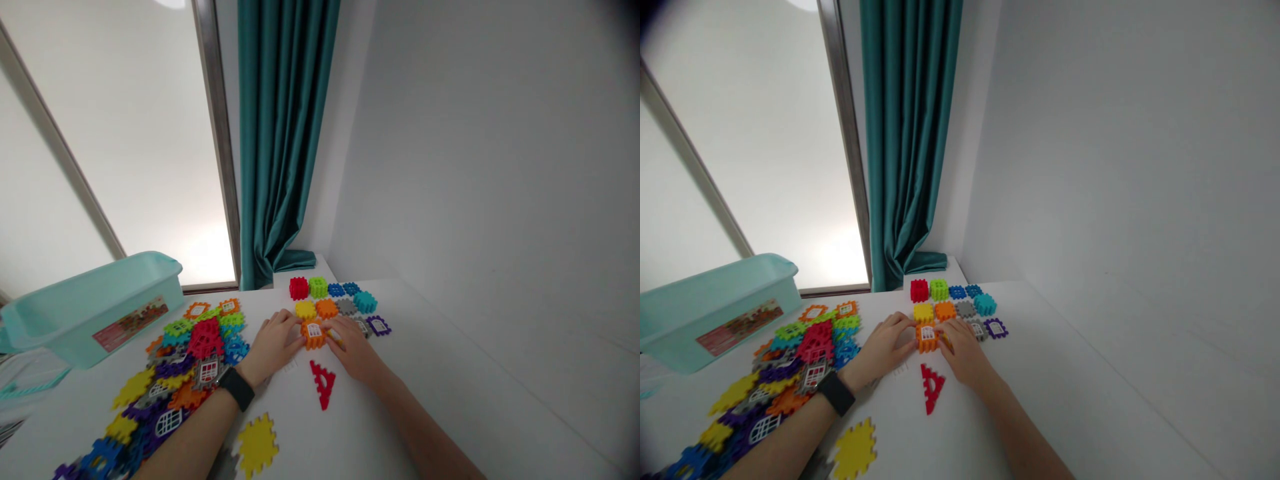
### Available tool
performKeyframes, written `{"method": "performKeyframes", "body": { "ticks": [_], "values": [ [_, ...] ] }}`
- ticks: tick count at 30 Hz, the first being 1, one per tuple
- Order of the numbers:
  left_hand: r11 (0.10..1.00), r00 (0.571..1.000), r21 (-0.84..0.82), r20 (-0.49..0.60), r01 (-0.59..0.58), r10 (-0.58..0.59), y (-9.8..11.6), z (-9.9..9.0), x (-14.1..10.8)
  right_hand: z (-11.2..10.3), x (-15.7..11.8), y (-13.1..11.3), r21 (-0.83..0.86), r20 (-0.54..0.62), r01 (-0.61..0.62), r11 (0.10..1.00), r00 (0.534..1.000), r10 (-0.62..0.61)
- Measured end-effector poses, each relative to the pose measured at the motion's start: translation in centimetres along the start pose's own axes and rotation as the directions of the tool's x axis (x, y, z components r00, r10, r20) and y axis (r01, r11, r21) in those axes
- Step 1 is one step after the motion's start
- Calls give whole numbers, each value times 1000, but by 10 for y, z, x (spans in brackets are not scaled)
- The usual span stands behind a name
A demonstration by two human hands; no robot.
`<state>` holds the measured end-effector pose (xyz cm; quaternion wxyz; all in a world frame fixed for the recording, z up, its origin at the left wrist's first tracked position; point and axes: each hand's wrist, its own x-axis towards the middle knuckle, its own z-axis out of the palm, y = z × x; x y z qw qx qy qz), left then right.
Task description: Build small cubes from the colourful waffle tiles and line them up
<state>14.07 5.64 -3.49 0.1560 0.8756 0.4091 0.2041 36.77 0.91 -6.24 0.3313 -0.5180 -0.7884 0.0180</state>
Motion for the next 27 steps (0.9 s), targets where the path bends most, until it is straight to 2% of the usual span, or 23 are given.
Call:
{"method": "performKeyframes", "body": {
  "ticks": [14,21,27],
  "values": [
    [1000,1000,-2,-18,-2,2,1,-4,-1,-4,0,-3,4,-42,-22,1000,999,22],
    [1000,999,7,-49,-14,14,4,-21,-1,-9,2,-13,20,-83,-2,1000,997,4],
    [997,998,55,-48,-47,50,6,-36,-3,-7,1,-21,50,-162,32,998,987,-23]
  ]
}}
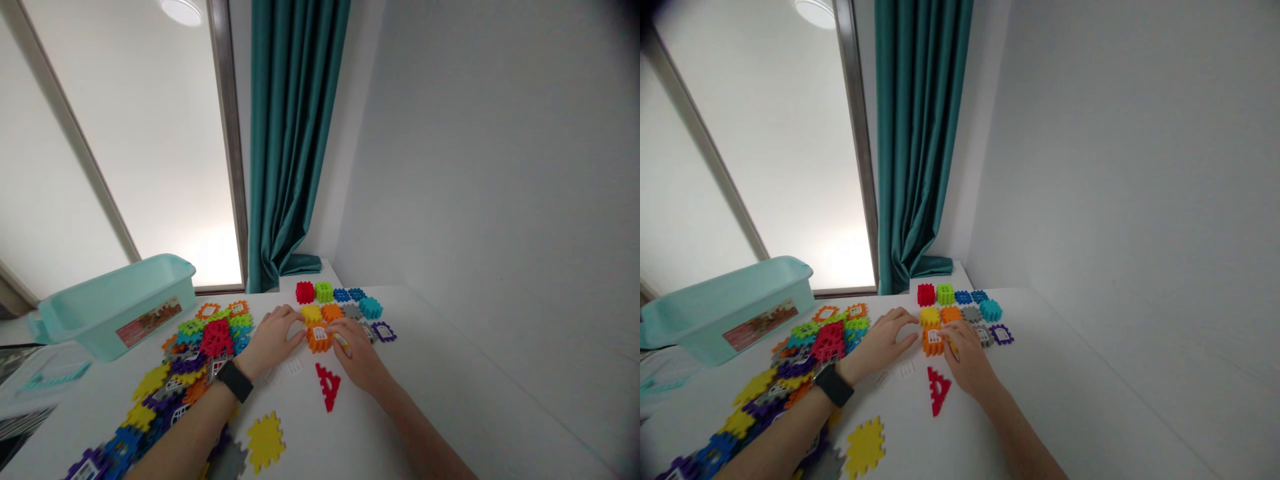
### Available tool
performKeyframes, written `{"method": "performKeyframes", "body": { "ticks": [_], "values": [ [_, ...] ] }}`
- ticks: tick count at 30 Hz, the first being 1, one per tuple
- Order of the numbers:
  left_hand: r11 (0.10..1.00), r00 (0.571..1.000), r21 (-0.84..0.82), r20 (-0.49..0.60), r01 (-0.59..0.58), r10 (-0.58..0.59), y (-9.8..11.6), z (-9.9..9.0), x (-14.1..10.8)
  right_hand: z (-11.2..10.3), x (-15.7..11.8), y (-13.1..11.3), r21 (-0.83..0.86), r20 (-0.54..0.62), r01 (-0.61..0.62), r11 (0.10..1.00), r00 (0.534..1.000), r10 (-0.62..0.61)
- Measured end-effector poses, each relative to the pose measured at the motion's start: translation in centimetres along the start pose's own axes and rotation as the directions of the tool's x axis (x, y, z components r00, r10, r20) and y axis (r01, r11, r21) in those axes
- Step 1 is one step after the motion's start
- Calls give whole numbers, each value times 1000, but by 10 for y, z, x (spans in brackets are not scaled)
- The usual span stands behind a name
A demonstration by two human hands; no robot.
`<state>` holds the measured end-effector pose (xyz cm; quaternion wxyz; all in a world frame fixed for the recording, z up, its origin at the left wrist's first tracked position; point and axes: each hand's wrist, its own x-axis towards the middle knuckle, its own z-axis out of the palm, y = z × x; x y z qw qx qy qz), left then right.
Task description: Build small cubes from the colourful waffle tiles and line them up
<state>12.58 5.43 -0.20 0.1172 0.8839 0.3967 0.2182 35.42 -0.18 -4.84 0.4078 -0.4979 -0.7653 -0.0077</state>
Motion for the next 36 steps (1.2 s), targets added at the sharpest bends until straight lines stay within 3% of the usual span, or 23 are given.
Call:
{"method": "performKeyframes", "body": {
  "ticks": [13,23,27,31,36],
  "values": [
    [997,1000,78,0,-30,30,0,-15,-10,4,0,-10,28,-32,32,999,999,-31],
    [991,999,133,-38,29,-24,-31,-50,-59,8,10,-48,61,49,130,990,990,-133],
    [983,996,164,-56,77,-68,-43,-62,-85,11,17,-67,79,144,169,982,973,-179],
    [976,994,195,-64,99,-88,-49,-67,-106,18,24,-86,97,311,154,983,934,-177],
    [972,996,231,-84,30,-11,-52,-68,-124,41,29,-104,109,476,121,987,865,-159]
  ]
}}
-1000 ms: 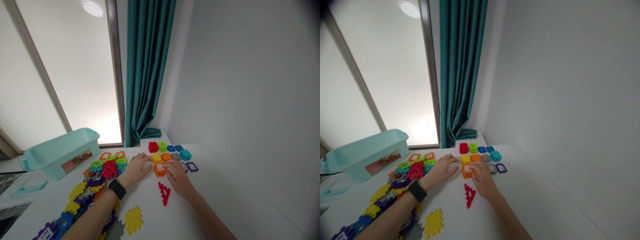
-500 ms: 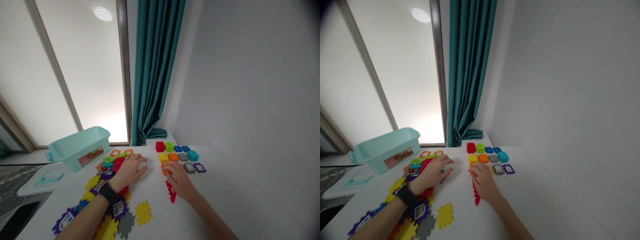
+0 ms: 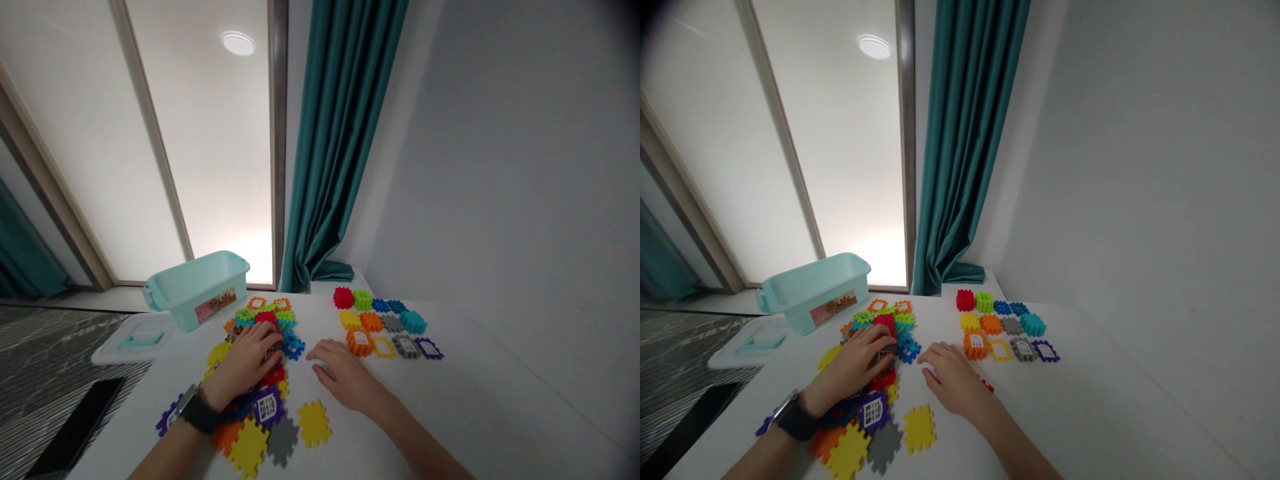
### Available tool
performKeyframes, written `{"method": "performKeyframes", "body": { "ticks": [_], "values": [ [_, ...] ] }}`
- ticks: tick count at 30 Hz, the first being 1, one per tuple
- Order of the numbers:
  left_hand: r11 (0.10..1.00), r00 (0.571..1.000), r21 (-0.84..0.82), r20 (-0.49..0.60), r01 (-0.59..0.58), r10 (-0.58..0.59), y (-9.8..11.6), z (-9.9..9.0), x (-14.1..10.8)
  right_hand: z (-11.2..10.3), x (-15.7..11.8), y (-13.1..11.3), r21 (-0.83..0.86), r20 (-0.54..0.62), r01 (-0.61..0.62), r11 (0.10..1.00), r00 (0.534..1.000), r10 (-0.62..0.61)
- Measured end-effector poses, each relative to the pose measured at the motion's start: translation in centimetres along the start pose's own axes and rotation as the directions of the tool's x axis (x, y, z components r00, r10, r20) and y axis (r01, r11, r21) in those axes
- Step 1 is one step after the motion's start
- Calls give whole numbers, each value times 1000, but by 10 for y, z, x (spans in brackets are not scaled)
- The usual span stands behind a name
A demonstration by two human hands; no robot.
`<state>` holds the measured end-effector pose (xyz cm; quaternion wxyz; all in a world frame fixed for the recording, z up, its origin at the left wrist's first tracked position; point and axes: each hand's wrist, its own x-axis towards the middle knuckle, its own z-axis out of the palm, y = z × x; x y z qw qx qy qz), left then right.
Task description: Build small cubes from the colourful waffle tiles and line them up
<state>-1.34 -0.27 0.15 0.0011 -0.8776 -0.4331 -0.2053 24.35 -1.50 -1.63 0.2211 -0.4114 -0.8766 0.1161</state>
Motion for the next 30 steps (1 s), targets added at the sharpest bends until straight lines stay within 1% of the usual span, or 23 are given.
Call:
{"method": "performKeyframes", "body": {
  "ticks": [3,5,8,11,14,18,23,27,30],
  "values": [
    [1000,1000,-8,-24,-15,15,-3,1,-7,13,14,-3,-63,28,-18,998,999,20],
    [1000,1000,-2,-29,-1,0,-5,3,-11,20,24,-2,-140,16,-36,990,999,38],
    [1000,999,12,-28,20,-19,-9,5,-14,29,36,0,-188,-14,-63,980,998,62],
    [1000,999,16,-28,26,-25,-10,6,-15,35,41,3,-214,-44,-78,974,997,70],
    [1000,999,4,-20,26,-26,-9,7,-15,39,41,5,-238,-80,-81,968,995,64],
    [999,999,-27,-27,21,-21,-5,8,-14,39,34,5,-266,-130,-60,962,991,26],
    [999,998,-38,-56,32,-34,-1,10,-14,31,27,2,-297,-199,-36,954,980,-25],
    [997,991,-61,-123,42,-49,0,13,-13,23,20,-1,-285,-272,-20,958,960,-61],
    [996,978,-89,-204,18,-36,0,18,-13,19,13,-7,-218,-361,47,975,924,-125]
  ]
}}
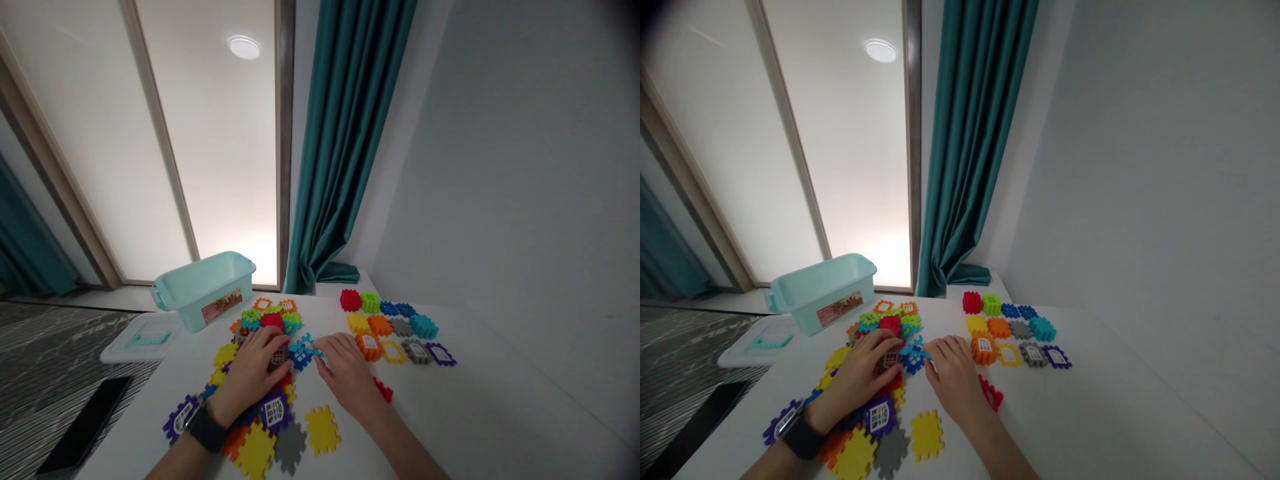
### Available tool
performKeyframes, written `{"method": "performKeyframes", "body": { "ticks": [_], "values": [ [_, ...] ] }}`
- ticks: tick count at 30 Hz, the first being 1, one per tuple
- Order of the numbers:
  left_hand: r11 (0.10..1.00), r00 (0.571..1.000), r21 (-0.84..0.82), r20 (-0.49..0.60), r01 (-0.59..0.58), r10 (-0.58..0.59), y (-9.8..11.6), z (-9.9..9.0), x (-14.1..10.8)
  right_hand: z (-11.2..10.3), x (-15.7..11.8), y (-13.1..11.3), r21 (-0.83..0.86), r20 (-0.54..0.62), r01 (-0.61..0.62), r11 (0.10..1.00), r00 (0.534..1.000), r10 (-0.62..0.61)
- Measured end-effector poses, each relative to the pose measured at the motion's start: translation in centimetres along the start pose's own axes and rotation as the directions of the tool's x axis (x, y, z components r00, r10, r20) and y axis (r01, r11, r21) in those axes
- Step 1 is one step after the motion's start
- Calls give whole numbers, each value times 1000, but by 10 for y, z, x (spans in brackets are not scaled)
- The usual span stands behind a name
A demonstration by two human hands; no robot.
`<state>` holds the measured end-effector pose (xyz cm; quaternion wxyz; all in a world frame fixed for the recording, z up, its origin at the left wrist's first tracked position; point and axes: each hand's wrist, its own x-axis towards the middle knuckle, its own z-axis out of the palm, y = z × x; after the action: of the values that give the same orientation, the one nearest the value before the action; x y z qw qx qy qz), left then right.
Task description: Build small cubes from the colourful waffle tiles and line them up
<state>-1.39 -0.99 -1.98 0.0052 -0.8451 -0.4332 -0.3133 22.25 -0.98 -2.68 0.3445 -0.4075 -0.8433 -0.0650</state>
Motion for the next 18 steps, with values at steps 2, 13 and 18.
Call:
{"method": "performKeyframes", "body": {
  "ticks": [2,13,18],
  "values": [
    [1000,998,-16,-66,-20,18,0,3,-1,-5,-2,-4,42,-50,23,999,999,-21],
    [996,991,-51,-114,-78,72,5,3,-1,-10,-4,-17,143,-138,57,988,990,-37],
    [996,990,-50,-126,-72,65,5,3,0,-7,-7,-15,170,-155,63,983,987,-37]
  ]
}}
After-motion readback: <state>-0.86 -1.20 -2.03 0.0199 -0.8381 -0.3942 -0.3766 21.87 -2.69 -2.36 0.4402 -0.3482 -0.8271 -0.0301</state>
